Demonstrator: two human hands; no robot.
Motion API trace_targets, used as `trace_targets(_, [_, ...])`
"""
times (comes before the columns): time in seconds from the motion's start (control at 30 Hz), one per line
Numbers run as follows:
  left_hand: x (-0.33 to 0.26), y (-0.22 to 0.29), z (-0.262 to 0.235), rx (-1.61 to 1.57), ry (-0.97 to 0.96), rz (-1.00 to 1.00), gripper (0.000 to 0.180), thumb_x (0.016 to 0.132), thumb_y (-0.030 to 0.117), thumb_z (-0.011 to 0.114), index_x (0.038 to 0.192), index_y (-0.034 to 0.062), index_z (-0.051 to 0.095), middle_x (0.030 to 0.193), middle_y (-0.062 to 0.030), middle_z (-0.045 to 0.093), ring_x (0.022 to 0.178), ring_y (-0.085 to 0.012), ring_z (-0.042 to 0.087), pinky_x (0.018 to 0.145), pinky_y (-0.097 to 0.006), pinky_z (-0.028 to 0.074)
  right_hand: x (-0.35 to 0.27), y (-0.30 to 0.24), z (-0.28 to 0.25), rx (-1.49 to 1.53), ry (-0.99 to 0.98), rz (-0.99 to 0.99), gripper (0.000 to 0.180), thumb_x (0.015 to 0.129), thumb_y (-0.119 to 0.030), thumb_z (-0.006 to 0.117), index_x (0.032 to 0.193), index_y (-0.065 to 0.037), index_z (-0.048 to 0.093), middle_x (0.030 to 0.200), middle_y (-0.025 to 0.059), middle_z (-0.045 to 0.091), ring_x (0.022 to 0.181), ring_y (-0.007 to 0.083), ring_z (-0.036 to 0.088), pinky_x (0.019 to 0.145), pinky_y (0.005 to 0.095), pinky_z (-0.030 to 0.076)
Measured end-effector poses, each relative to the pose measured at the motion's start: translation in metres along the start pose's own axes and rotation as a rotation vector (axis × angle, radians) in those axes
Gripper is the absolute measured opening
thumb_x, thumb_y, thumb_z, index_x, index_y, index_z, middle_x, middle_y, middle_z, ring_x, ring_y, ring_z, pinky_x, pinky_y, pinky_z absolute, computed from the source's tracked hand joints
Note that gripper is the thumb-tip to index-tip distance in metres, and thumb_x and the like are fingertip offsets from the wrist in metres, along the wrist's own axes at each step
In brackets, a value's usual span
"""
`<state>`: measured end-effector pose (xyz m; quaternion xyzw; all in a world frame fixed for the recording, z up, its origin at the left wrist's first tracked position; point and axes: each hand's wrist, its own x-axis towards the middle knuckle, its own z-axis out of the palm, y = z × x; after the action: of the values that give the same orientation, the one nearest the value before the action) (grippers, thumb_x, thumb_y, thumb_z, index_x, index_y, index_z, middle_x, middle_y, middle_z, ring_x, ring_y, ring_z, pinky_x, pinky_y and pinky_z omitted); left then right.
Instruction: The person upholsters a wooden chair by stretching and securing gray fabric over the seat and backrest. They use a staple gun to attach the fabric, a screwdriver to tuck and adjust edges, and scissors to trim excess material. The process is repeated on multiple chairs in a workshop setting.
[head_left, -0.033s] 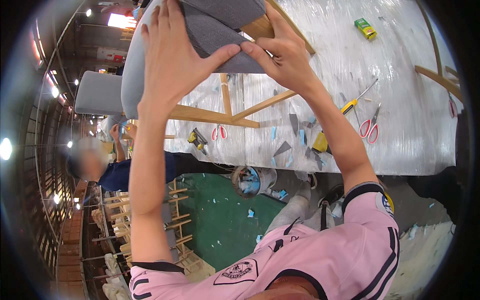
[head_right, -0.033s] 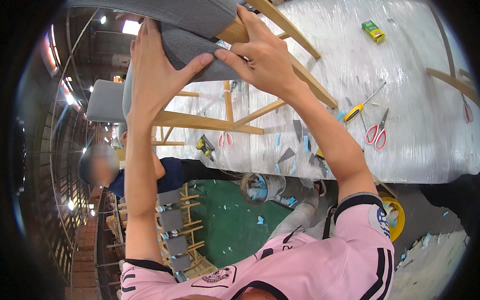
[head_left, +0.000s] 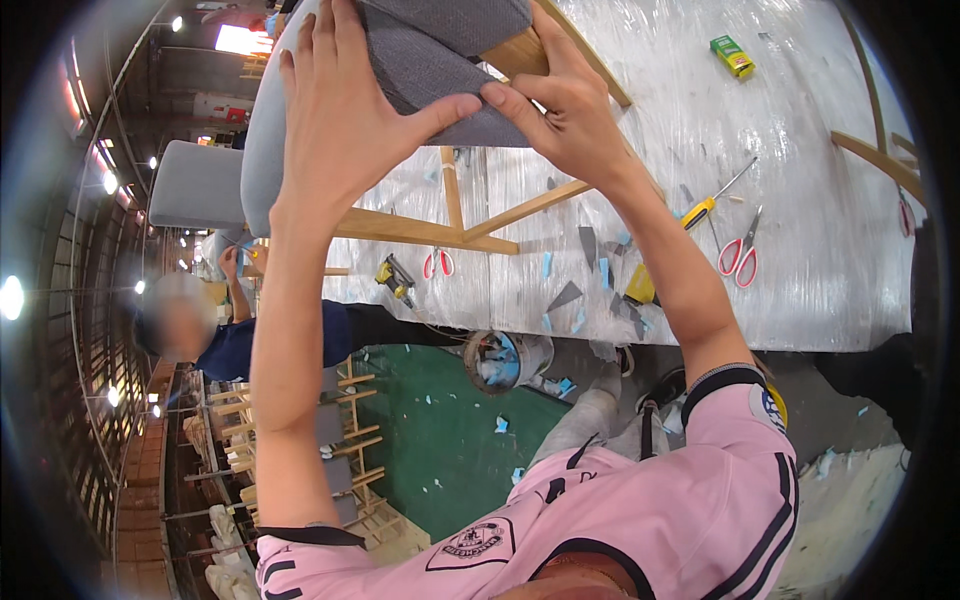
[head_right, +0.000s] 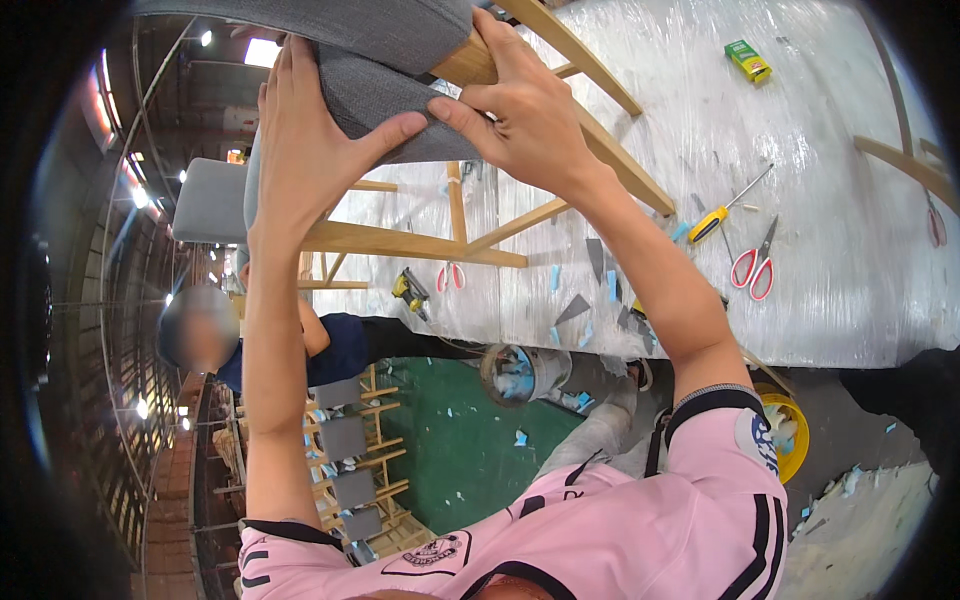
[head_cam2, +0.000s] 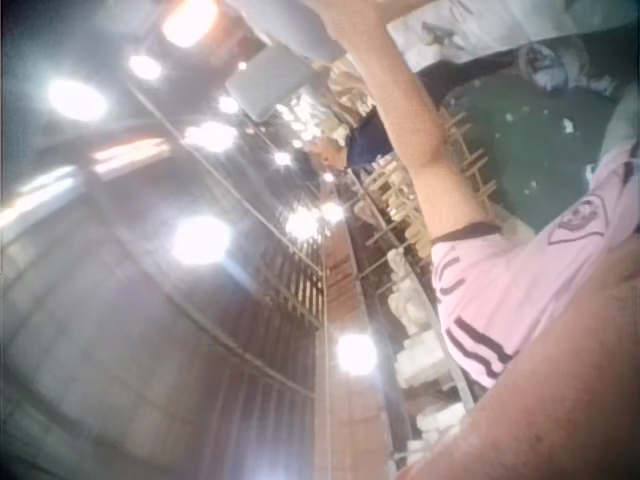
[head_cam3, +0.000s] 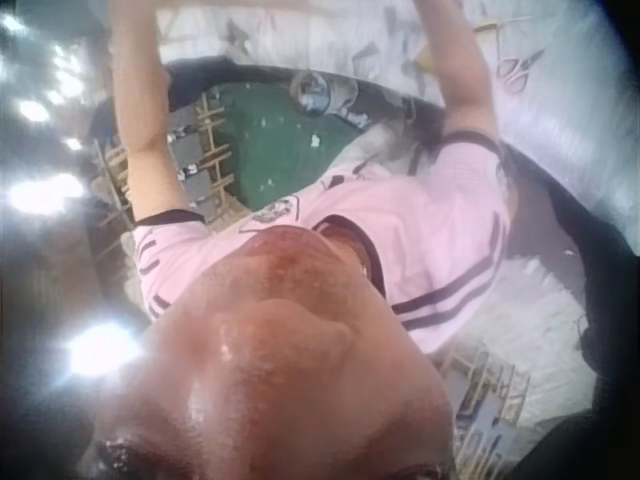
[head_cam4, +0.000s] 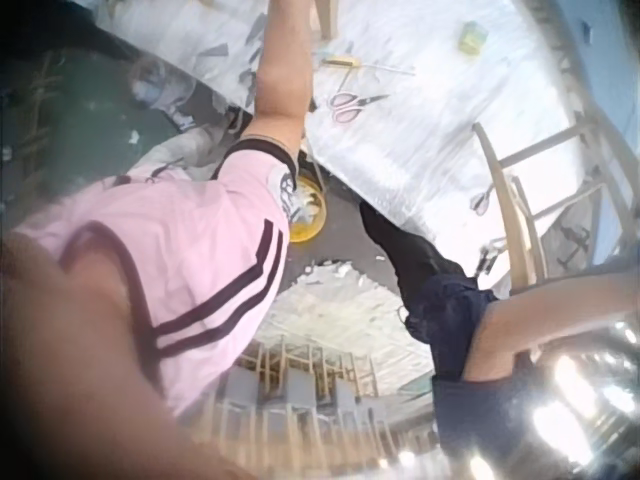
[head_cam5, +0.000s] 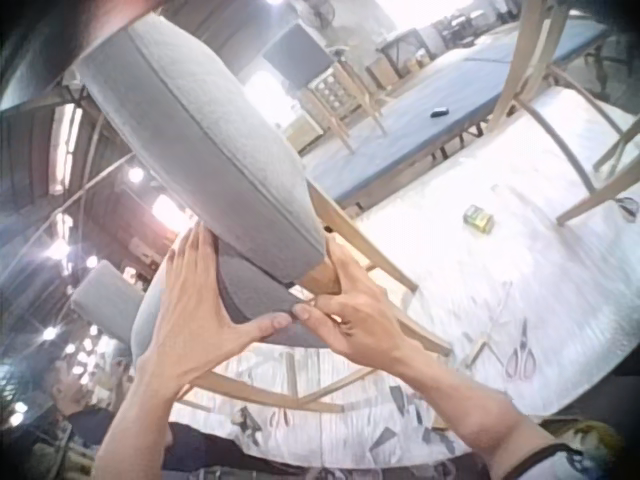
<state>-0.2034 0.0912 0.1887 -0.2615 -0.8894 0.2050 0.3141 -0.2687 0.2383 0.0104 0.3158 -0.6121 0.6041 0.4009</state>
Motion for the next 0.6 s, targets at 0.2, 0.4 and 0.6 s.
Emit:
trace_targets(0.2, [0.011, 0.004, -0.003, 0.063, -0.248, -0.235, 0.128, 0.070, 0.060, 0.085, 0.154, -0.0112, 0.020, 0.152, -0.0363, 0.034, 0.143, -0.0489, 0.034, 0.119, -0.054, 0.028, 0.007, 0.003, 0.000, 0.134, -0.040, 0.069, 0.024, 0.089, -0.023, 0.078, 0.086, 0.001, 0.078, 0.152, 0.0417, 0.037, 0.138, 0.0541, 0.044, 0.114, 0.0523, 0.036])
trace_targets(0.4, [0.015, 0.016, -0.002, 0.102, -0.227, -0.322, 0.127, 0.065, 0.056, 0.092, 0.152, -0.0104, 0.027, 0.147, -0.0346, 0.043, 0.139, -0.0483, 0.041, 0.115, -0.053, 0.035, 0.013, 0.003, -0.001, 0.125, -0.054, 0.056, 0.023, 0.088, -0.021, 0.078, 0.086, 0.002, 0.078, 0.150, 0.0390, 0.041, 0.134, 0.0535, 0.047, 0.112, 0.0517, 0.039])
trace_targets(0.6, [0.017, 0.014, 0.009, 0.177, -0.121, -0.297, 0.116, 0.062, 0.051, 0.095, 0.146, -0.0075, 0.039, 0.137, -0.0308, 0.052, 0.128, -0.0472, 0.052, 0.107, -0.051, 0.044, 0.012, 0.008, 0.008, 0.110, 0.051, 0.081, 0.027, 0.088, -0.021, 0.077, 0.080, 0.005, 0.075, 0.144, 0.0374, 0.048, 0.126, 0.0504, 0.053, 0.107, 0.0506, 0.043])
